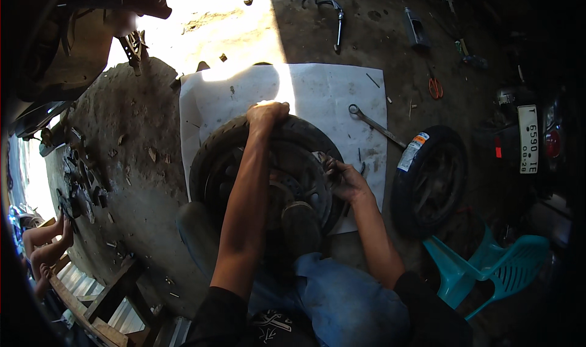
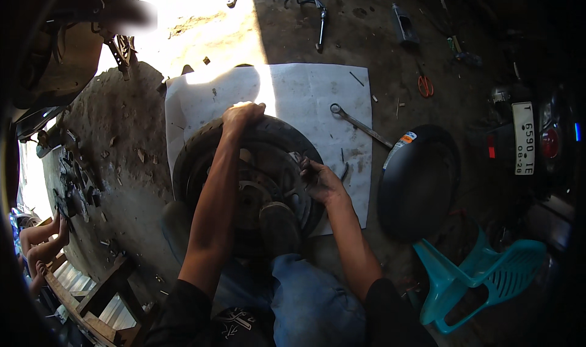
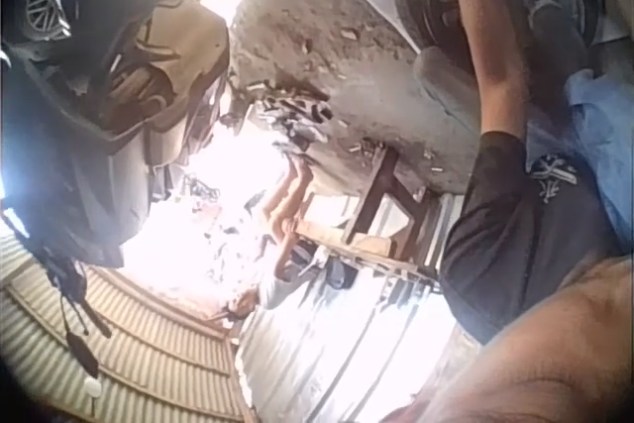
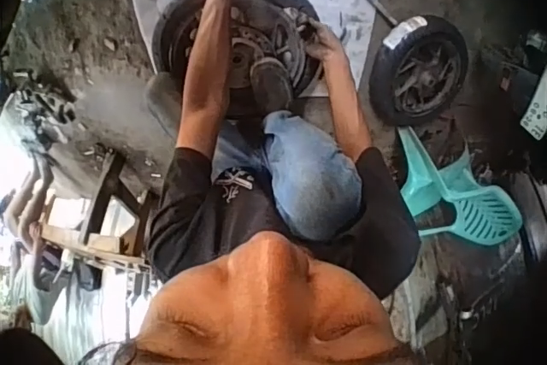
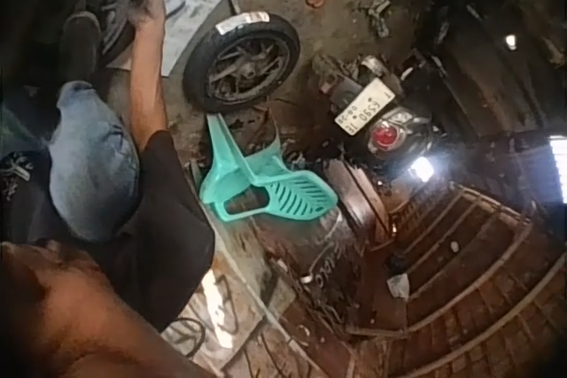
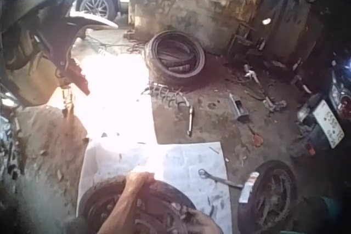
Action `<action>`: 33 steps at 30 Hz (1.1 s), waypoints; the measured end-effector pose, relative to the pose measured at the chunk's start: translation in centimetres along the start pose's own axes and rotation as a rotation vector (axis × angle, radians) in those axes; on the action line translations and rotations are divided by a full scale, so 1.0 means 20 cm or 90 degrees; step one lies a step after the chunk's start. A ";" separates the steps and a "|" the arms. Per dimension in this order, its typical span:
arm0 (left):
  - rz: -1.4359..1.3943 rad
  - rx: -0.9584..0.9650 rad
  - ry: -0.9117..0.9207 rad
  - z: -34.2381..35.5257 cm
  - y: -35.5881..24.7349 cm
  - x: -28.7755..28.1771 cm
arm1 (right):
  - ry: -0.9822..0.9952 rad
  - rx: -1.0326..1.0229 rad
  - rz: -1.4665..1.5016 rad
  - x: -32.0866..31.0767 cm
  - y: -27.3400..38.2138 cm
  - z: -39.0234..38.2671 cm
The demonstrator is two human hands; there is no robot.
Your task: The recorder is using a pry bar and a screwdriver to remove or seat a motorcycle tire on a rim.
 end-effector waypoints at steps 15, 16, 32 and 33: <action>0.002 0.072 -0.001 0.04 0.01 0.03 | -0.090 -0.101 -0.406 0.01 -0.04 -0.23; -0.004 0.058 0.006 0.05 0.02 0.03 | -0.211 -0.195 -0.495 -0.07 0.04 -0.32; 0.006 0.069 -0.066 0.09 0.03 0.04 | -0.630 -0.501 -0.788 -0.69 0.11 -0.48; 0.004 0.054 -0.068 0.09 0.05 0.05 | -0.574 -0.477 -0.717 -0.61 0.10 -0.54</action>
Point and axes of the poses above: each hand's wrist, its own z-axis towards the middle knuckle, its own x-axis out of the palm, y = z × x, the point moved 6 cm from there along z, towards the middle knuckle, and after that the axes turned 9 degrees about x, right-handed, at the moved point
